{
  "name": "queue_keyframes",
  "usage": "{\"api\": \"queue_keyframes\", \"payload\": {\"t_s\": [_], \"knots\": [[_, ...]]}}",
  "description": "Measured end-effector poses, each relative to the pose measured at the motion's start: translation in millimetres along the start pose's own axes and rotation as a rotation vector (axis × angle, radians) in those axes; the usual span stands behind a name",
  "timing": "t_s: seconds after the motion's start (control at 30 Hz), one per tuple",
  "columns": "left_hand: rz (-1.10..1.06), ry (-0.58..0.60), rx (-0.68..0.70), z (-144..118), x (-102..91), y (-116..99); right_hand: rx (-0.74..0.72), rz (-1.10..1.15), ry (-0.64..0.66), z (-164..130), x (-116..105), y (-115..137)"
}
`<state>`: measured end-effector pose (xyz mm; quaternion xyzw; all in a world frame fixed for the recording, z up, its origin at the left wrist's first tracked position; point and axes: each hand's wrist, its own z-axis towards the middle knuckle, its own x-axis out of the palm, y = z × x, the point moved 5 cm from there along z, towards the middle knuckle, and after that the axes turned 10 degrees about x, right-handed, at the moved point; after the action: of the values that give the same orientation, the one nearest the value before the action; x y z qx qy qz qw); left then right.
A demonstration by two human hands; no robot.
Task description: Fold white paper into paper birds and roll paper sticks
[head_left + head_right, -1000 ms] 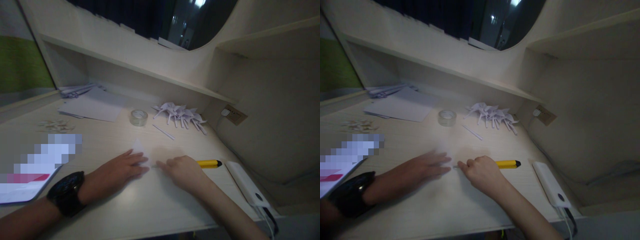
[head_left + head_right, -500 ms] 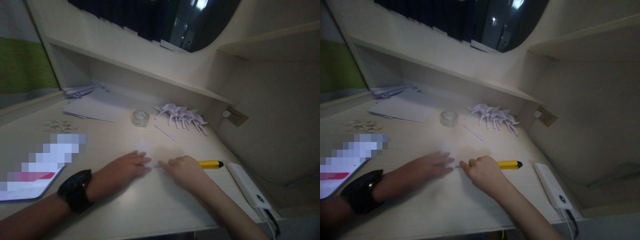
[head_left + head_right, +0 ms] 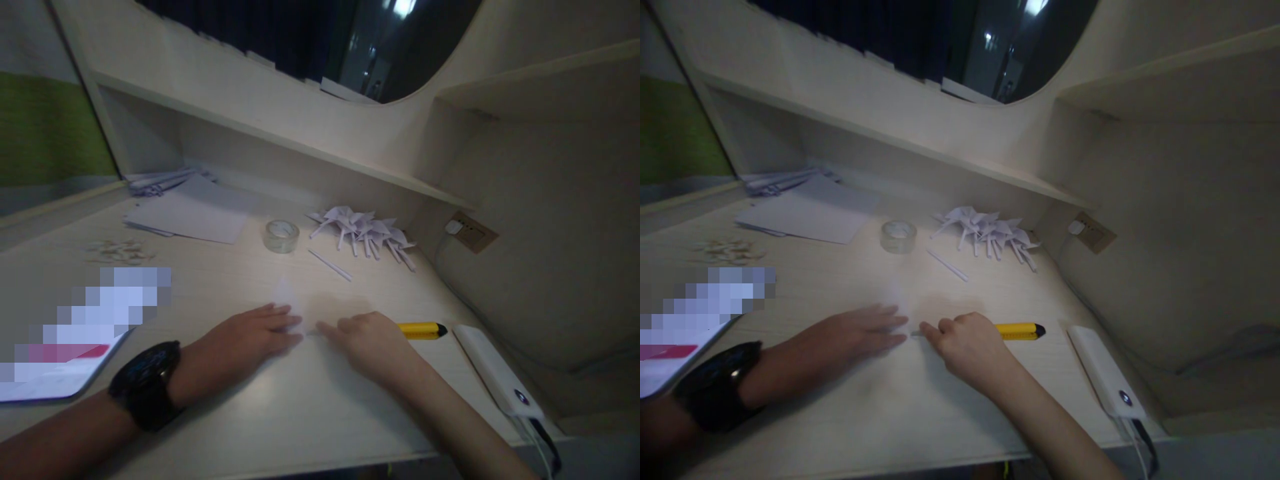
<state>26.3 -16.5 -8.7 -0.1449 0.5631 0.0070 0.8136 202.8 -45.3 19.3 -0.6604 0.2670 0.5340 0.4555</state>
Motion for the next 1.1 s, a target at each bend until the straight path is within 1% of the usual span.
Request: {"api": "queue_keyframes", "payload": {"t_s": [0.2, 0.37, 0.6, 0.73, 0.97, 1.1], "knots": [[0.030, -0.044, -0.008, -1.2, 3.5, 1.2, 0.014, -0.004, 0.001, 0.8, 1.7, -0.5], [0.016, -0.019, -0.014, -0.6, 4.9, 1.7, 0.007, -0.014, 0.036, 0.9, 2.6, 0.1], [0.003, -0.031, -0.022, -2.1, 0.3, -1.4, 0.016, 0.010, 0.002, -0.3, 2.7, -1.0], [0.007, -0.008, -0.023, -3.3, 0.1, -2.1, 0.007, 0.005, -0.010, -0.3, 2.5, -0.5], [0.041, -0.025, -0.019, -0.7, -4.1, -9.4, 0.016, 0.026, 0.011, 0.9, 4.9, -2.9], [0.079, -0.039, -0.027, 0.9, -7.5, -11.6, 0.053, 0.047, 0.000, -1.2, 3.1, -8.5]]}}
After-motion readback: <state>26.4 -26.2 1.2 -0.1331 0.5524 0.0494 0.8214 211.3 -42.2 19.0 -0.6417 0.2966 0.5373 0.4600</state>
